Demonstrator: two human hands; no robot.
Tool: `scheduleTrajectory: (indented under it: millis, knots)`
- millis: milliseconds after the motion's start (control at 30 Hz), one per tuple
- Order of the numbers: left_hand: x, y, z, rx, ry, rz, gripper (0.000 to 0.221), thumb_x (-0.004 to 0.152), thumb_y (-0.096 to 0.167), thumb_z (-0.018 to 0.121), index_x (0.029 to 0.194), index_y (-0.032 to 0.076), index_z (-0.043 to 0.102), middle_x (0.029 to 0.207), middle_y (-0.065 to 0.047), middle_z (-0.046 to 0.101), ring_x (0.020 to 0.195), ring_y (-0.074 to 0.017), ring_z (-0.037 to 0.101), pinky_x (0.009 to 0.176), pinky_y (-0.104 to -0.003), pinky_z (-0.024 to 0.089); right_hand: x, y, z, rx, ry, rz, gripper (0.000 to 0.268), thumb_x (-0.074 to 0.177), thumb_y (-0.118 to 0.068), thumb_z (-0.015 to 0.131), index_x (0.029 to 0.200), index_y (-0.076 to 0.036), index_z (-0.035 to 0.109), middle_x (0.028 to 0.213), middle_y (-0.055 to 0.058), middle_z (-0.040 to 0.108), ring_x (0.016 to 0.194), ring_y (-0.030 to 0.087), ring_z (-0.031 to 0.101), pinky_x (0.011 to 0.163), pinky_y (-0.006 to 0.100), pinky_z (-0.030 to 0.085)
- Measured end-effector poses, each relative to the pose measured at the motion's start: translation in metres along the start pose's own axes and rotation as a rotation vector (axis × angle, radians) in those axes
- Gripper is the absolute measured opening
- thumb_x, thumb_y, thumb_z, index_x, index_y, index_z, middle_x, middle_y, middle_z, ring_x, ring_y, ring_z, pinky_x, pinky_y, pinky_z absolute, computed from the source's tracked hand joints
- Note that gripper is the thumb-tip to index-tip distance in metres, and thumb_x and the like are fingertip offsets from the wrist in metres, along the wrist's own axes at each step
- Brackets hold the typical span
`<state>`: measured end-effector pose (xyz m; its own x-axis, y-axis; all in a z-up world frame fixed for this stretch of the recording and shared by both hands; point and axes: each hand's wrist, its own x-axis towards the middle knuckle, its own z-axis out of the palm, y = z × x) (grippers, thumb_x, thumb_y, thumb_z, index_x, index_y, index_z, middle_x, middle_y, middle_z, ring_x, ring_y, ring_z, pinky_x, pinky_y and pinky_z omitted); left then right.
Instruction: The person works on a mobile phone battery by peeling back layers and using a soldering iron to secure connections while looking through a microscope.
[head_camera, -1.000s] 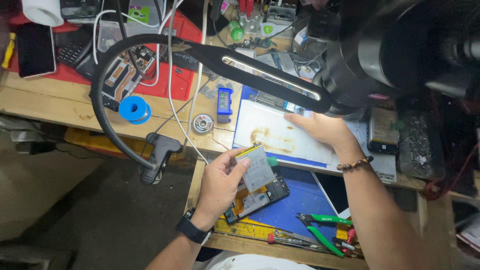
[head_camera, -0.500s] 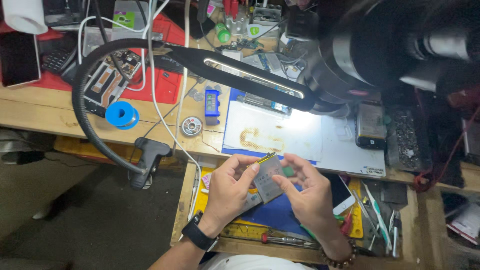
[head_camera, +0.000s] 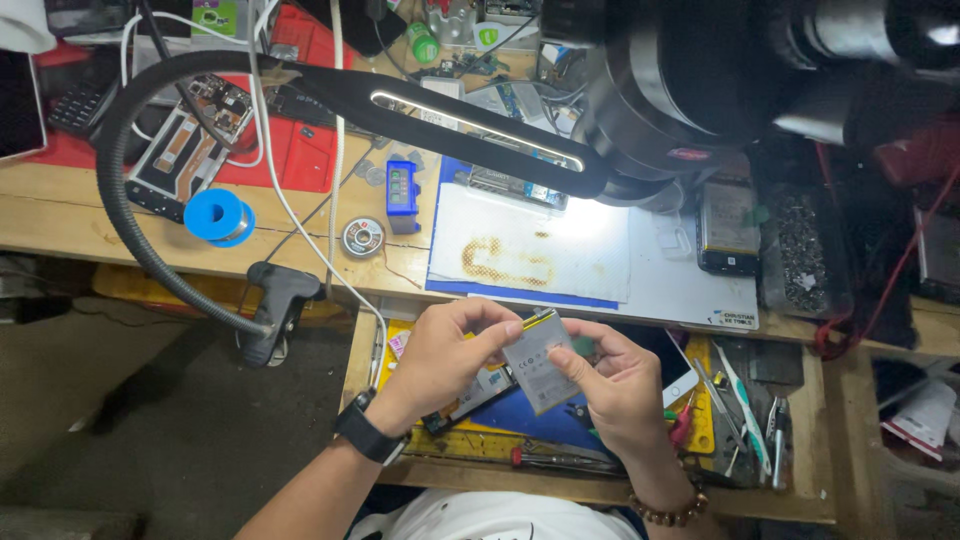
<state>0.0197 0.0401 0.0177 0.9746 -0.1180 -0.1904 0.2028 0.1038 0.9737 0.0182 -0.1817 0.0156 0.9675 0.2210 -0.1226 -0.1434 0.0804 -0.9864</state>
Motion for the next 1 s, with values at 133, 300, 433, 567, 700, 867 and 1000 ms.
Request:
scheduleTrajectory:
  millis: [133, 300, 433, 567, 700, 867, 1000]
  knots:
    - [-0.01, 0.012, 0.001, 0.14, 0.023, 0.098, 0.021, 0.092, 0.021, 0.071, 0.101, 0.003, 0.078, 0.086, -0.004, 0.078, 0.075, -0.0075, 0.068, 0.066, -0.025, 0.056, -0.003, -0.003, -0.001, 0.028, -0.03, 0.002, 0.034, 0.089, 0.0, 0.072, 0.122, 0.008, 0.069, 0.101, 0.017, 0.078, 0.086, 0.015, 0.073, 0.077, 0.03, 0.062]
    - [-0.019, 0.015, 0.004, 0.363, 0.103, 0.346, 0.017, 0.093, 0.016, 0.069, 0.097, 0.001, 0.076, 0.085, -0.009, 0.076, 0.075, -0.0167, 0.073, 0.067, -0.029, 0.055, -0.005, 0.003, 0.001, 0.084, -0.043, -0.007, 0.032, 0.089, 0.003, 0.072, 0.121, 0.01, 0.069, 0.1, 0.02, 0.077, 0.086, 0.016, 0.074, 0.077, 0.03, 0.063]
    - [-0.026, 0.008, 0.007, 0.435, 0.151, 0.437, 0.013, 0.094, 0.011, 0.068, 0.097, 0.0, 0.074, 0.082, -0.013, 0.071, 0.074, -0.0264, 0.07, 0.066, -0.035, 0.052, -0.009, 0.009, 0.002, 0.117, -0.033, 0.011, 0.032, 0.088, 0.003, 0.071, 0.119, 0.011, 0.068, 0.101, 0.02, 0.077, 0.086, 0.018, 0.075, 0.076, 0.032, 0.065]
    - [-0.031, 0.004, 0.009, 0.494, 0.173, 0.551, 0.011, 0.096, 0.008, 0.066, 0.1, 0.0, 0.071, 0.086, -0.014, 0.07, 0.078, -0.0291, 0.069, 0.068, -0.037, 0.053, -0.012, 0.015, 0.001, 0.119, -0.018, 0.014, 0.033, 0.088, 0.004, 0.072, 0.121, 0.011, 0.068, 0.101, 0.02, 0.077, 0.086, 0.017, 0.074, 0.077, 0.032, 0.064]
    - [-0.028, 0.001, 0.007, 0.429, 0.154, 0.483, 0.012, 0.096, 0.009, 0.066, 0.1, 0.0, 0.072, 0.085, -0.013, 0.072, 0.075, -0.0267, 0.071, 0.066, -0.034, 0.054, -0.009, 0.02, -0.001, 0.138, -0.017, 0.048, 0.034, 0.088, 0.005, 0.072, 0.121, 0.011, 0.068, 0.1, 0.021, 0.077, 0.085, 0.018, 0.074, 0.075, 0.032, 0.064]
    - [-0.027, -0.005, 0.004, 0.306, 0.119, 0.4, 0.016, 0.096, 0.011, 0.065, 0.102, 0.0, 0.075, 0.092, -0.011, 0.078, 0.08, -0.0199, 0.075, 0.07, -0.03, 0.056, -0.009, 0.025, -0.004, 0.225, -0.043, 0.101, 0.033, 0.087, 0.005, 0.071, 0.119, 0.013, 0.067, 0.101, 0.022, 0.077, 0.085, 0.019, 0.075, 0.074, 0.034, 0.064]
    - [-0.028, -0.013, 0.005, 0.14, 0.139, 0.269, 0.02, 0.096, 0.016, 0.067, 0.104, 0.0, 0.076, 0.09, -0.007, 0.08, 0.079, -0.0122, 0.073, 0.069, -0.026, 0.057, -0.01, 0.027, -0.004, 0.27, -0.041, 0.108, 0.034, 0.088, 0.006, 0.072, 0.12, 0.015, 0.067, 0.102, 0.022, 0.076, 0.087, 0.02, 0.074, 0.078, 0.034, 0.063]
